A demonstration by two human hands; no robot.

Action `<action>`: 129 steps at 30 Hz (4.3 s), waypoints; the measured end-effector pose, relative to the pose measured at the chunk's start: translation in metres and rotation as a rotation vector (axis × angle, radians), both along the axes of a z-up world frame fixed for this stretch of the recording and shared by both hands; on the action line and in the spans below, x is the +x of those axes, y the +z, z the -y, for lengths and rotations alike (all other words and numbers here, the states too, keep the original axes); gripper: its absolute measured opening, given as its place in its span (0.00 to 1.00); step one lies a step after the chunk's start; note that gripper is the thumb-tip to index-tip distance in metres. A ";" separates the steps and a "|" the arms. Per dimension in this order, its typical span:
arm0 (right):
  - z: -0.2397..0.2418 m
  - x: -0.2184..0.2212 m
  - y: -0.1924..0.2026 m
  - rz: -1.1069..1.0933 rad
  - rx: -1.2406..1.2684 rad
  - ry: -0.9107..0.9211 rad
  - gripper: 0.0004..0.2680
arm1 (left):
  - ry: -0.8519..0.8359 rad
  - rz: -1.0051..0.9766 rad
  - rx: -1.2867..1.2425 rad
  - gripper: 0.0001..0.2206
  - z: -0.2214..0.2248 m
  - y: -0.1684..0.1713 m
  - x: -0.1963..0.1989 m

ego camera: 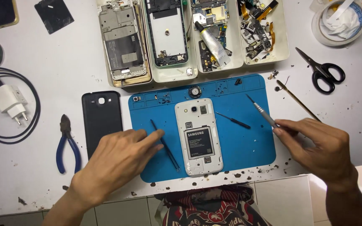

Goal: Disassembling a mobile phone and manipulating internal components using precision tools.

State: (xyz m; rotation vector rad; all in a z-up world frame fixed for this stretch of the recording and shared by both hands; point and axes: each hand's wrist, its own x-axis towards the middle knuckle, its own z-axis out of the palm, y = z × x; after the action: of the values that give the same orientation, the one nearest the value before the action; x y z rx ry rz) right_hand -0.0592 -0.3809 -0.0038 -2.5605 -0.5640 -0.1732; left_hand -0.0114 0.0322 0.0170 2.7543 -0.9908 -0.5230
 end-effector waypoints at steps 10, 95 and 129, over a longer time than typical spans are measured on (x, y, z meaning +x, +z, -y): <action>0.001 -0.034 -0.037 0.286 -0.036 -0.286 0.06 | -0.039 0.252 -0.106 0.10 0.003 -0.028 -0.016; -0.072 0.099 -0.013 0.115 -0.114 0.392 0.10 | -0.174 0.340 -0.329 0.27 0.059 -0.047 0.048; -0.074 0.097 -0.012 0.172 -0.107 0.367 0.09 | -0.204 0.367 -0.316 0.27 0.059 -0.044 0.049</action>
State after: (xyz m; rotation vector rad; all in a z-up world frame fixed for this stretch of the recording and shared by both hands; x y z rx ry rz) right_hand 0.0379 -0.3064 -0.0155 -2.5038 -1.1227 -0.2401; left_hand 0.0381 -0.0264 -0.0269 2.5217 -1.3128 0.1200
